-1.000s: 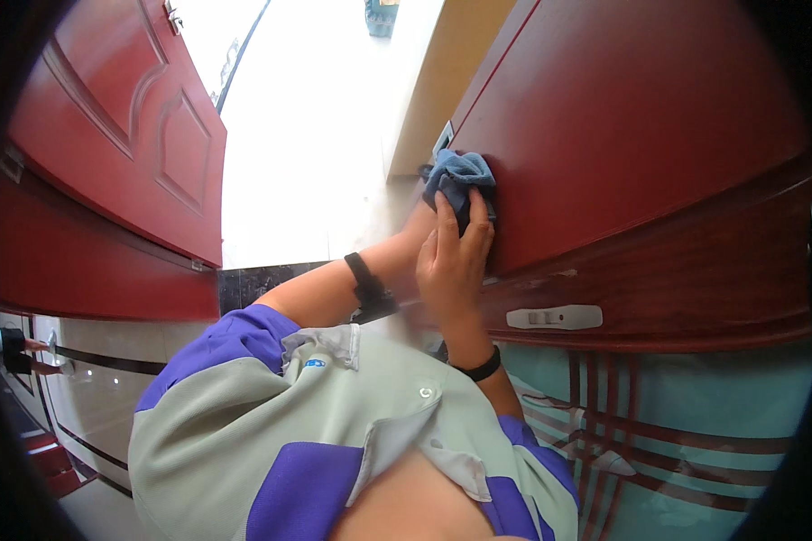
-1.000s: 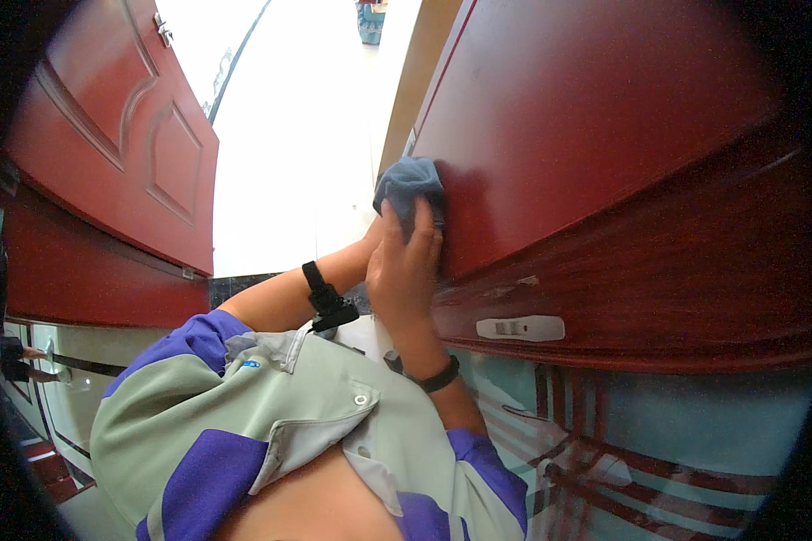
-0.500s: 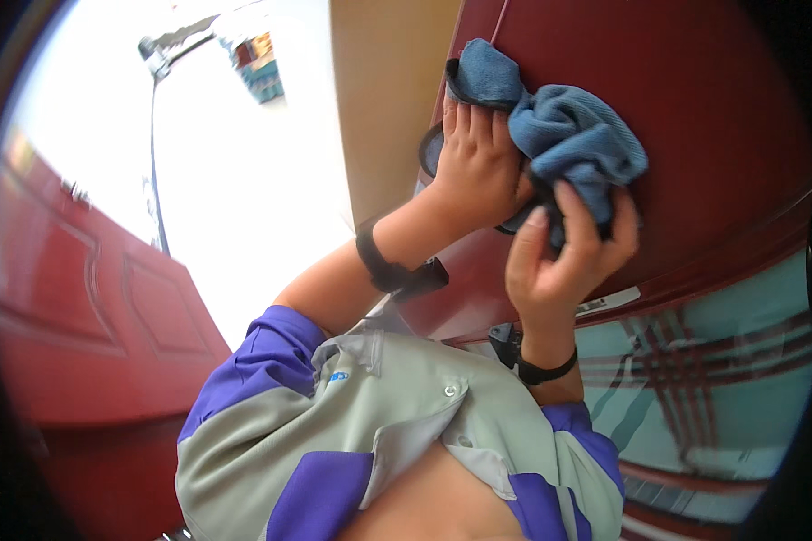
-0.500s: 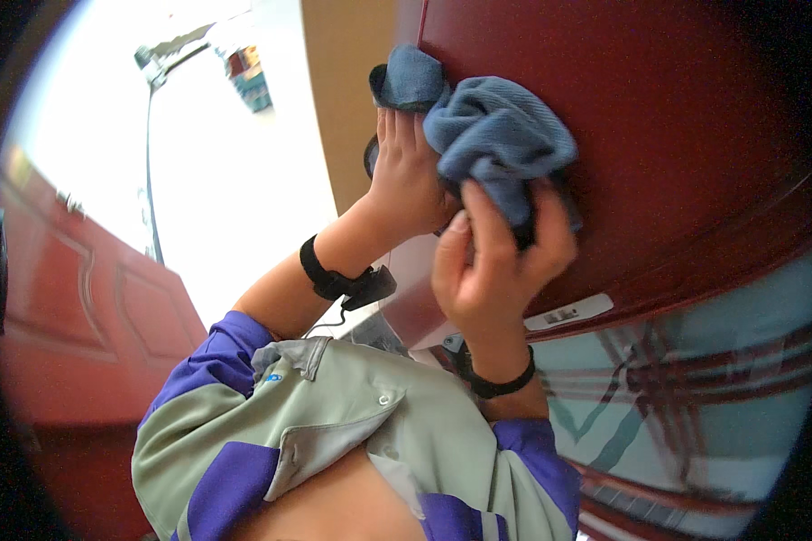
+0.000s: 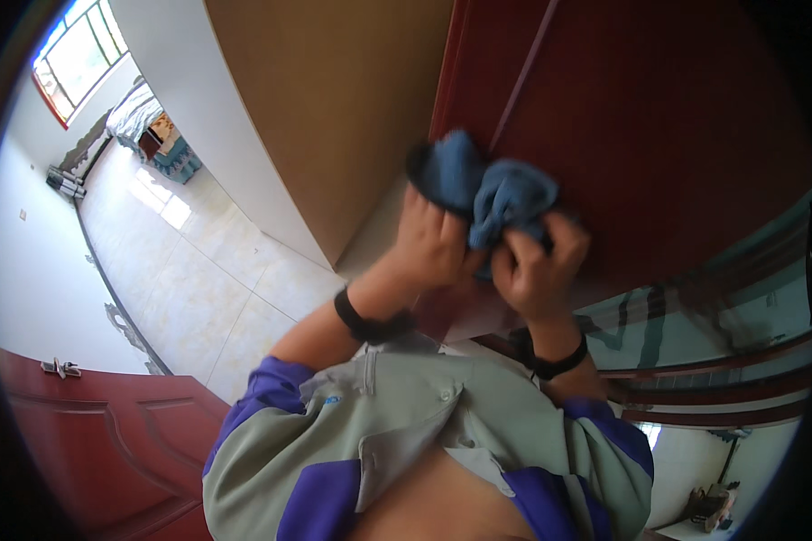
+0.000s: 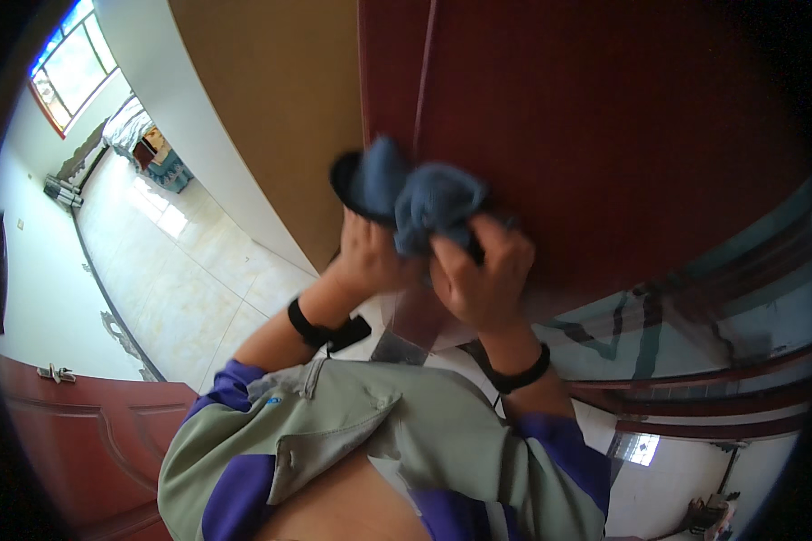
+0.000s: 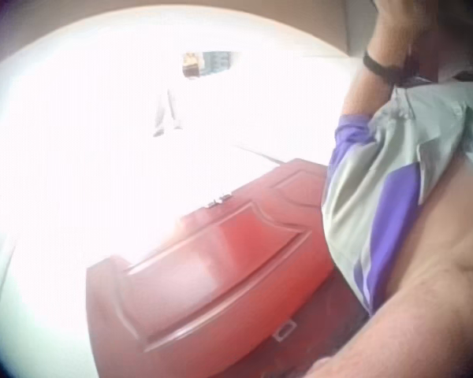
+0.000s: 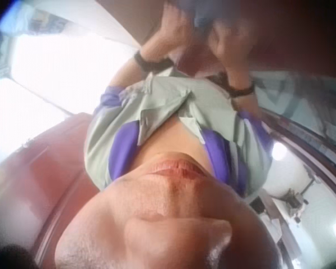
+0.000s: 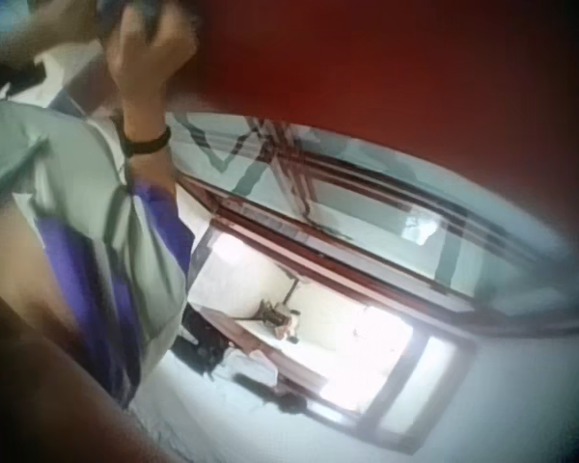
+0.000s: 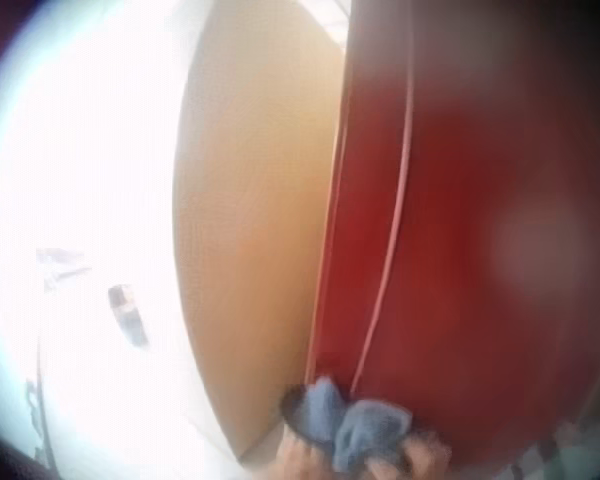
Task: The person wipes down various wooden furniture surfaces, including a door frame and the top and side of a large wooden cabinet, using a cloth.
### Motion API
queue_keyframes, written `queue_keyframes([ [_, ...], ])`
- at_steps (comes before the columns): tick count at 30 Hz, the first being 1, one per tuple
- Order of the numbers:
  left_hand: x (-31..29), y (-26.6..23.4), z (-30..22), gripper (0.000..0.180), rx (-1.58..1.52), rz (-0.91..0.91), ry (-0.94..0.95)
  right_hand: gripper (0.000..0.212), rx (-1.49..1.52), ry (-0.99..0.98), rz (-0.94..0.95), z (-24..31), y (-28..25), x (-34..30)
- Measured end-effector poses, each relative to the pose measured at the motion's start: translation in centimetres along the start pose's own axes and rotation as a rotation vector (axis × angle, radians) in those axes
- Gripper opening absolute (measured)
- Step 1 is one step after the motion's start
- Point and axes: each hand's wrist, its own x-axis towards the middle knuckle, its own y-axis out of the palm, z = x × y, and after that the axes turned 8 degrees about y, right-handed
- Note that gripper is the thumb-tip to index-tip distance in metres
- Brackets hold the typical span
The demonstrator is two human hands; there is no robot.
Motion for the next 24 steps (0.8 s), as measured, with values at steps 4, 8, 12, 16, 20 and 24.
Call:
queue_keyframes([
  [4,5.8,-0.9,1.7,0.051,-0.108,-0.144,-0.029,0.035,-0.032,0.051,-0.203,0.3,-0.5,5.7],
  [8,3.0,0.3,2.9,0.047,-0.015,-0.061,0.141,0.037,-0.011,0.001,-0.13,0.9,0.2,4.6],
  [12,-0.3,1.0,3.2,0.041,-0.174,0.077,0.087,0.023,-0.089,0.082,-0.192,1.8,3.3,1.0],
  [16,-0.6,1.0,4.2,0.046,-0.349,0.143,0.1,0.022,-0.075,0.114,-0.163,1.9,3.9,-0.1],
  [20,2.6,0.0,6.2,0.055,-0.356,0.023,0.225,0.028,-0.089,0.082,-0.174,1.4,2.9,2.3],
  [24,7.7,-0.7,6.9,0.056,-0.416,-0.102,0.294,0.038,-0.095,0.193,-0.259,1.9,1.4,6.2],
])
